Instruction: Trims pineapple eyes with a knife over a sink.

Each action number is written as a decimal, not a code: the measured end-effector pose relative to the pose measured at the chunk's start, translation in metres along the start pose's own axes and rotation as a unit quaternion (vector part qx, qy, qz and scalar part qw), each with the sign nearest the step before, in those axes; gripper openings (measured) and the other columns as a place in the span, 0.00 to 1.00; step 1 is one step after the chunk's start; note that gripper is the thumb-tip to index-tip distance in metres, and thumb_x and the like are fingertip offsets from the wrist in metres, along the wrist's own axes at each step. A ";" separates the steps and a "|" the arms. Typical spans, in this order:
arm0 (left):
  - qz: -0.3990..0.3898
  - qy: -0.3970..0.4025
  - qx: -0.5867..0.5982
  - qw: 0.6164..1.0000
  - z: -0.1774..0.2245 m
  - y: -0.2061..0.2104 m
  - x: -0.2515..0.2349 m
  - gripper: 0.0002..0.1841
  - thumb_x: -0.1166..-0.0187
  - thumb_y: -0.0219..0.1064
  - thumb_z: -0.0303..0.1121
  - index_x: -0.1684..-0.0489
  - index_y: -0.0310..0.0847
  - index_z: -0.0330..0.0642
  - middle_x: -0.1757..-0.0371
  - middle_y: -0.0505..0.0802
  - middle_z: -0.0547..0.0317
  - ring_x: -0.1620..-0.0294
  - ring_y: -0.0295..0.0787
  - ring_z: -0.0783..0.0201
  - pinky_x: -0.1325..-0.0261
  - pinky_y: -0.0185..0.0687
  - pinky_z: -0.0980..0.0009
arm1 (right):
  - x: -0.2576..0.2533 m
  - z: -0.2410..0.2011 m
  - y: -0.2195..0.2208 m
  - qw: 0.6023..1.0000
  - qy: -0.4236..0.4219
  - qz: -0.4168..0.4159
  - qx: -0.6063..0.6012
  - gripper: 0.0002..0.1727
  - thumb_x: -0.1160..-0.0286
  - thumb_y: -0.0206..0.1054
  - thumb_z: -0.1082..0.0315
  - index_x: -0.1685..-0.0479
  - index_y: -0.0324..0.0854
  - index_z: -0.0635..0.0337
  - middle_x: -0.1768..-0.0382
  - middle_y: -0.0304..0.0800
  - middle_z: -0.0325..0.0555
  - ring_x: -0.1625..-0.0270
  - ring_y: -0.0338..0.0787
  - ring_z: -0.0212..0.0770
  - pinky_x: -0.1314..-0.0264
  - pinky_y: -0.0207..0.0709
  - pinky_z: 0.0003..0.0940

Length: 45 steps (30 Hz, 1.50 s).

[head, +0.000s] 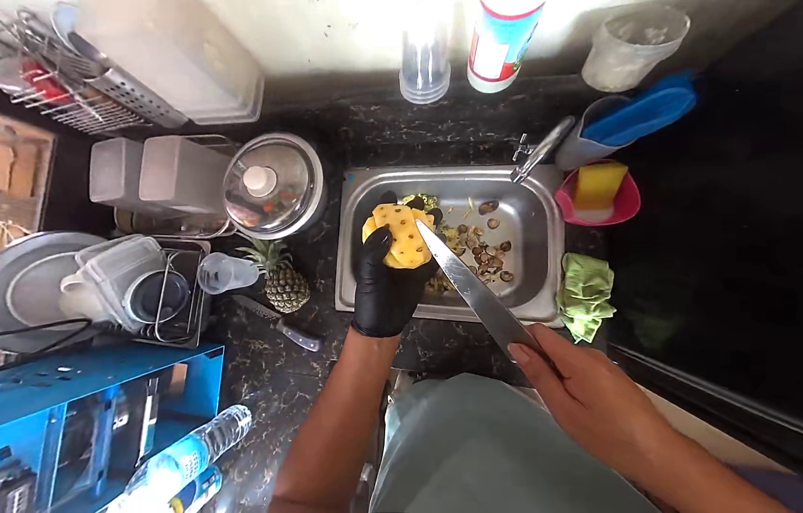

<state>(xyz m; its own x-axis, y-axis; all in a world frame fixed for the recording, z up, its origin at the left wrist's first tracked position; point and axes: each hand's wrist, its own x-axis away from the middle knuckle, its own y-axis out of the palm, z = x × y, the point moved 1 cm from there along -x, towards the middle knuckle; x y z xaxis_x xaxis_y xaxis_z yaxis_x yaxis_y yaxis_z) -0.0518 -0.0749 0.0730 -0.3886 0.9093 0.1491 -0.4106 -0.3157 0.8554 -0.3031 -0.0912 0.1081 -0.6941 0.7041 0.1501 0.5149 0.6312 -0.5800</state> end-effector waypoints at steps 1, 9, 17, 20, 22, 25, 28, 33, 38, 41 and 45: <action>-0.003 -0.001 0.000 1.000 0.000 0.000 -0.001 0.29 0.30 0.78 0.48 0.28 0.76 0.56 0.35 0.89 0.52 0.37 0.89 0.55 0.41 0.90 0.56 | -0.001 0.001 -0.001 1.000 -0.004 0.002 0.001 0.20 0.08 0.49 0.45 0.54 0.80 0.46 0.84 0.71 0.28 0.85 0.72 0.25 0.85 0.67 0.26; 0.002 -0.012 0.002 1.000 0.003 -0.002 -0.004 0.26 0.26 0.74 0.46 0.29 0.76 0.54 0.36 0.89 0.50 0.37 0.90 0.55 0.41 0.90 0.57 | -0.003 0.002 -0.005 0.999 -0.013 -0.004 0.032 0.20 0.08 0.49 0.45 0.55 0.80 0.46 0.84 0.71 0.28 0.84 0.71 0.24 0.85 0.65 0.25; -0.003 -0.007 0.027 1.000 -0.015 -0.012 0.001 0.26 0.24 0.73 0.43 0.28 0.75 0.49 0.34 0.88 0.49 0.34 0.87 0.54 0.32 0.84 0.56 | -0.006 0.002 0.000 0.999 0.002 -0.029 0.028 0.20 0.07 0.47 0.46 0.53 0.80 0.47 0.84 0.70 0.29 0.84 0.72 0.26 0.84 0.66 0.27; -0.003 -0.001 0.004 1.000 -0.024 -0.015 0.005 0.25 0.21 0.69 0.42 0.26 0.71 0.48 0.32 0.86 0.47 0.34 0.86 0.53 0.32 0.83 0.55 | -0.008 0.001 0.001 0.999 0.015 -0.043 0.028 0.21 0.07 0.47 0.46 0.51 0.81 0.48 0.83 0.71 0.30 0.83 0.74 0.28 0.83 0.68 0.28; -0.003 0.001 -0.007 1.000 -0.031 -0.017 0.009 0.23 0.18 0.65 0.41 0.25 0.70 0.49 0.31 0.85 0.49 0.32 0.84 0.54 0.30 0.81 0.55 | -0.010 -0.001 -0.002 0.999 0.017 -0.032 0.036 0.21 0.07 0.47 0.46 0.49 0.81 0.47 0.83 0.72 0.29 0.82 0.74 0.28 0.83 0.68 0.29; 0.026 0.028 -0.029 0.999 -0.024 -0.011 0.007 0.23 0.17 0.64 0.46 0.27 0.71 0.50 0.36 0.86 0.51 0.35 0.86 0.56 0.31 0.82 0.54 | -0.008 -0.003 -0.001 0.994 -0.028 0.057 0.089 0.22 0.08 0.50 0.53 0.29 0.83 0.48 0.78 0.83 0.35 0.81 0.78 0.33 0.82 0.72 0.34; 0.100 0.055 -0.076 0.991 -0.014 0.001 0.003 0.18 0.15 0.60 0.47 0.32 0.73 0.52 0.45 0.90 0.51 0.48 0.91 0.56 0.50 0.91 0.55 | -0.008 -0.002 0.003 0.982 -0.053 0.092 0.155 0.24 0.10 0.51 0.58 0.20 0.79 0.45 0.75 0.87 0.38 0.81 0.80 0.36 0.82 0.72 0.37; 0.094 0.089 -0.074 0.989 -0.014 0.006 0.002 0.17 0.09 0.53 0.40 0.27 0.65 0.50 0.41 0.87 0.50 0.43 0.89 0.55 0.43 0.89 0.56 | -0.009 0.002 0.010 0.969 -0.051 0.095 0.220 0.25 0.11 0.51 0.59 0.19 0.80 0.42 0.79 0.84 0.39 0.83 0.80 0.41 0.85 0.70 0.38; 0.147 0.098 -0.097 0.979 -0.029 0.016 0.011 0.20 0.12 0.56 0.35 0.24 0.63 0.48 0.40 0.86 0.52 0.42 0.88 0.58 0.38 0.87 0.57 | -0.017 0.001 0.020 0.961 -0.040 0.103 0.253 0.25 0.12 0.51 0.61 0.19 0.79 0.46 0.78 0.84 0.43 0.83 0.82 0.45 0.84 0.74 0.41; 0.121 0.099 -0.095 0.983 -0.040 -0.001 0.015 0.23 0.15 0.63 0.38 0.23 0.68 0.47 0.37 0.86 0.51 0.37 0.87 0.57 0.34 0.84 0.56 | -0.021 0.000 0.019 0.961 -0.030 0.103 0.254 0.26 0.11 0.50 0.60 0.18 0.78 0.44 0.77 0.85 0.42 0.82 0.83 0.44 0.83 0.75 0.40; 0.126 0.060 -0.060 0.988 -0.014 -0.007 0.005 0.18 0.13 0.59 0.45 0.32 0.70 0.47 0.41 0.88 0.51 0.38 0.87 0.56 0.34 0.86 0.57 | -0.013 0.014 0.011 0.969 -0.015 0.135 0.208 0.24 0.09 0.49 0.59 0.21 0.79 0.50 0.73 0.90 0.45 0.79 0.86 0.45 0.82 0.76 0.43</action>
<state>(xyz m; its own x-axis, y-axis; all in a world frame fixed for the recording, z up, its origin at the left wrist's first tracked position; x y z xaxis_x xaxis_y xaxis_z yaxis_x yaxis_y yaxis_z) -0.0624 -0.0721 0.0611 -0.5823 0.7617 0.2842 -0.3808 -0.5644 0.7324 -0.2955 -0.0975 0.0887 -0.5800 0.8115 -0.0714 0.4362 0.2353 -0.8686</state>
